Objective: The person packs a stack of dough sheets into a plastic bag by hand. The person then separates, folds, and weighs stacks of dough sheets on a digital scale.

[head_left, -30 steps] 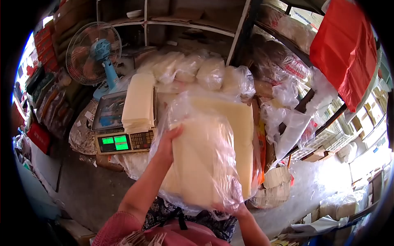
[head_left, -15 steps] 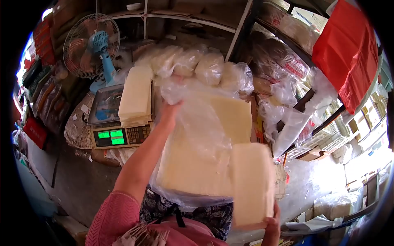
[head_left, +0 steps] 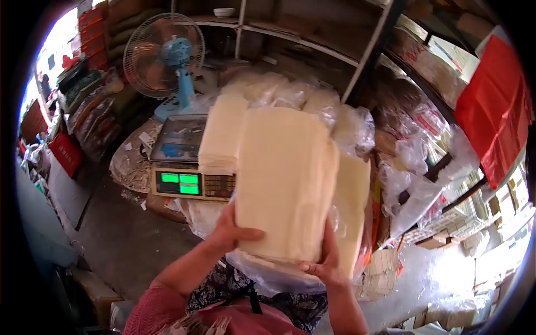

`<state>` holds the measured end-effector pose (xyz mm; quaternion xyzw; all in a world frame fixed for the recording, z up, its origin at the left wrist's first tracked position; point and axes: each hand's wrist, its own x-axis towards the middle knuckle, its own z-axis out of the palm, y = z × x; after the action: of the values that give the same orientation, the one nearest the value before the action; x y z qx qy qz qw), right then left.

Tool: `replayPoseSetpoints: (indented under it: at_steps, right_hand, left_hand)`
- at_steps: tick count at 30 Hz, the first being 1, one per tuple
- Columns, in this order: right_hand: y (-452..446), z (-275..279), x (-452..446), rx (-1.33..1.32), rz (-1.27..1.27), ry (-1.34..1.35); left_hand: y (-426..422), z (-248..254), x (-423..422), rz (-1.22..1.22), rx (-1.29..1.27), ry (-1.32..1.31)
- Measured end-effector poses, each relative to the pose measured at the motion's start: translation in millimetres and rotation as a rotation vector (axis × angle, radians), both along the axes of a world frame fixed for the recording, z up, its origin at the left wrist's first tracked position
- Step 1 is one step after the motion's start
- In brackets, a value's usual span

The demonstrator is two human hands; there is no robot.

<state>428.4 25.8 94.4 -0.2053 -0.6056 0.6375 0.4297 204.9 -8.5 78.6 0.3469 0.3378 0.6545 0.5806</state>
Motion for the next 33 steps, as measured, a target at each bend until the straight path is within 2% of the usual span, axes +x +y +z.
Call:
replayPoseSetpoints:
  at_steps: [1,2,5,6,7,9,12,15,16,18,20,22,23,24,25,26,28,29,31,33]
  right_hand:
    - [3.9,3.4,-14.5,-0.016,0.118,0.047]
    - [6.0,-0.7,-17.6,-0.070,0.136,-0.028]
    - [23.3,-3.7,-29.1,0.085,0.004,-0.398]
    - [32.8,-19.0,-26.9,0.432,-0.177,-0.692]
    - [43.0,-32.9,-25.5,0.698,-0.313,-0.816]
    - [62.0,-47.6,-20.7,0.813,-0.442,-1.035]
    - [86.5,-72.9,-12.8,0.788,-0.537,-1.293]
    - [115.5,-98.4,-0.5,0.569,-0.530,-1.342]
    - [128.1,-109.3,7.3,0.665,-0.562,-1.352]
    - [156.6,-109.6,22.2,0.412,-0.498,-1.284]
    - [214.6,-140.8,66.7,0.324,-0.546,-1.110]
    - [264.7,-129.9,105.2,0.076,-0.604,-0.863]
    - [272.1,-86.9,115.5,-0.202,-0.575,-0.753]
    - [294.3,-87.7,139.9,-0.202,-0.780,-0.344]
    - [346.6,-100.4,196.7,-0.058,-0.815,-0.261]
    - [366.4,-68.2,219.3,-0.148,-0.999,-0.297]
    - [399.6,-35.0,276.3,0.606,-1.499,-0.928]
    - [396.8,-20.4,286.6,0.796,-1.407,-0.779]
    - [393.1,-20.1,289.6,0.777,-1.486,-1.162]
    - [378.4,-36.9,287.5,0.838,-1.455,-1.259]
  left_hand:
    - [-9.2,6.2,-22.7,0.069,-0.043,-0.018]
    - [-14.9,1.7,-47.8,0.173,-0.022,0.008]
    - [-23.2,5.0,-129.2,0.338,0.115,0.025]
    - [-24.2,4.5,-157.1,0.409,0.124,0.080]
    - [-24.5,4.4,-183.8,0.454,0.090,0.105]
    - [-22.8,-1.3,-231.1,0.528,0.016,0.144]
    - [-10.5,-30.7,-290.6,0.518,-0.027,0.102]
    - [6.3,-44.0,-306.3,0.547,-0.087,0.121]
    - [10.8,-47.2,-310.6,0.525,-0.129,0.122]
    - [19.2,-51.4,-316.4,0.476,-0.216,0.121]
    - [20.6,-38.8,-312.2,0.483,-0.228,0.267]
    - [17.8,-25.0,-318.5,0.508,-0.309,0.455]
    - [16.5,-20.0,-323.1,0.526,-0.386,0.564]
    - [14.5,-16.9,-326.9,0.542,-0.467,0.671]
    - [14.2,-16.5,-329.5,0.556,-0.507,0.777]
    - [16.1,-17.4,-331.3,0.567,-0.546,0.882]
    - [20.2,-14.8,-331.0,0.598,-0.636,1.092]
    - [24.1,-12.2,-329.0,0.616,-0.687,1.198]
    - [29.8,-12.5,-326.6,0.690,-0.734,1.398]
    - [38.3,-21.0,-323.6,0.804,-0.720,1.584]
